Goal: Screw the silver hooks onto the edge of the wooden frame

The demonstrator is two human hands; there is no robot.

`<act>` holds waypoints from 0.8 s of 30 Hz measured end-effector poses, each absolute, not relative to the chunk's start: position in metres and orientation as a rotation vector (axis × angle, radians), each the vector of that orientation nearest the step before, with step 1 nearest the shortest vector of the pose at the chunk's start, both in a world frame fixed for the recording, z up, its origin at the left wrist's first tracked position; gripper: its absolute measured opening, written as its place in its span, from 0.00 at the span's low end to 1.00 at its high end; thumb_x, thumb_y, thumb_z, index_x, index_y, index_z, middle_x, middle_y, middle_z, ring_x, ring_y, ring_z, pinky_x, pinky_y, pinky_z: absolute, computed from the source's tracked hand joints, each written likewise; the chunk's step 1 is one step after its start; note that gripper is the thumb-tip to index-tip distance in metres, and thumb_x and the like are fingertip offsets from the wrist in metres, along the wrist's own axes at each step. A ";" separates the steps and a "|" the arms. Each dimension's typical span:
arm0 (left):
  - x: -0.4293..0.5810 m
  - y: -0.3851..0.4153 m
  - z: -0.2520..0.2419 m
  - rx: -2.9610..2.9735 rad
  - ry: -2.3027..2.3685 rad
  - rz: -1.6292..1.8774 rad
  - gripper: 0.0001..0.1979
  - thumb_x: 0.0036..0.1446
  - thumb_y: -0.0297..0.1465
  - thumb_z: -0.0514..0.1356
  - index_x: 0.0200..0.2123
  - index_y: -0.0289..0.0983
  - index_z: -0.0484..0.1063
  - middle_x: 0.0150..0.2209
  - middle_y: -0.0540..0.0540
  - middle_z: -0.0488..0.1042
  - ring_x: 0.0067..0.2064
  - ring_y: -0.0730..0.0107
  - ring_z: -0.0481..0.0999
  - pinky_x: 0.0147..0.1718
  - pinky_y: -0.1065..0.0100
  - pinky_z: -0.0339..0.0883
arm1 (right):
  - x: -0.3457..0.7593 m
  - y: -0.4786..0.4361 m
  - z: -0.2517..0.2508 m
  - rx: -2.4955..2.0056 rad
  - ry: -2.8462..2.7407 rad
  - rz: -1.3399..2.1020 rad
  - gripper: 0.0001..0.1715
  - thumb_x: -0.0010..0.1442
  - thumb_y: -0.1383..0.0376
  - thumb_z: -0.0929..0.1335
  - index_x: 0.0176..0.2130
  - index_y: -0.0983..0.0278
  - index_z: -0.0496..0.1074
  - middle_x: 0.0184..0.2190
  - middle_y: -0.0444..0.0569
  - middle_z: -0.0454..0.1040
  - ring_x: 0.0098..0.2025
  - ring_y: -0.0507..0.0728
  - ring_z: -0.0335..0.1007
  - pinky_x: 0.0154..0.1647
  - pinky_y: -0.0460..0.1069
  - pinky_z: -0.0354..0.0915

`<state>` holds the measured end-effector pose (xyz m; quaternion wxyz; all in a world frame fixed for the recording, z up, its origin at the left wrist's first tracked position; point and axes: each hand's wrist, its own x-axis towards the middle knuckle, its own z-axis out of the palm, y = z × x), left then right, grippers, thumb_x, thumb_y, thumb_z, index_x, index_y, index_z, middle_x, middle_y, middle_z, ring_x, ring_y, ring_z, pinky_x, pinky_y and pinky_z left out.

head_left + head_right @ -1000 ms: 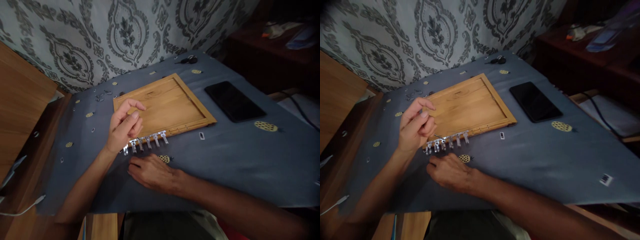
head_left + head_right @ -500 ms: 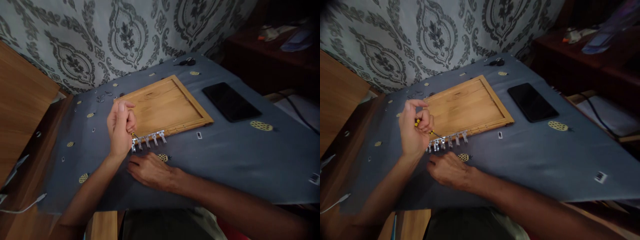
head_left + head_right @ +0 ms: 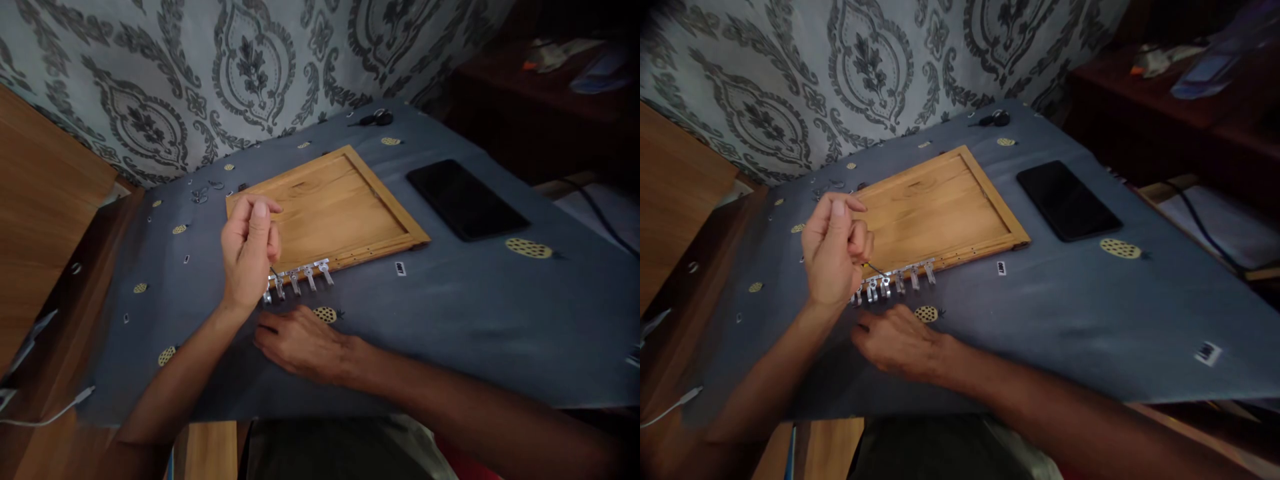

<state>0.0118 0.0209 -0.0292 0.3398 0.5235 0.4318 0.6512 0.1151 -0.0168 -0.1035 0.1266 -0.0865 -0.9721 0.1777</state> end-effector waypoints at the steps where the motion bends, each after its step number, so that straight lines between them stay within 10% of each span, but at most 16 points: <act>1: 0.012 0.021 -0.029 1.368 1.119 1.690 0.13 0.63 0.42 0.60 0.32 0.39 0.67 0.15 0.61 0.47 0.15 0.79 0.48 0.14 0.74 0.46 | 0.115 -0.017 -0.103 -0.256 -2.836 0.520 0.07 0.65 0.69 0.66 0.40 0.66 0.75 0.36 0.48 0.78 0.23 0.51 0.63 0.19 0.50 0.40; 24: 0.004 0.003 -0.002 1.385 1.217 1.724 0.12 0.66 0.39 0.58 0.31 0.40 0.68 0.17 0.56 0.50 0.19 0.77 0.48 0.19 0.71 0.46 | 0.116 -0.017 -0.102 -0.255 -2.838 0.470 0.08 0.66 0.70 0.64 0.39 0.66 0.74 0.37 0.48 0.77 0.23 0.50 0.63 0.19 0.51 0.42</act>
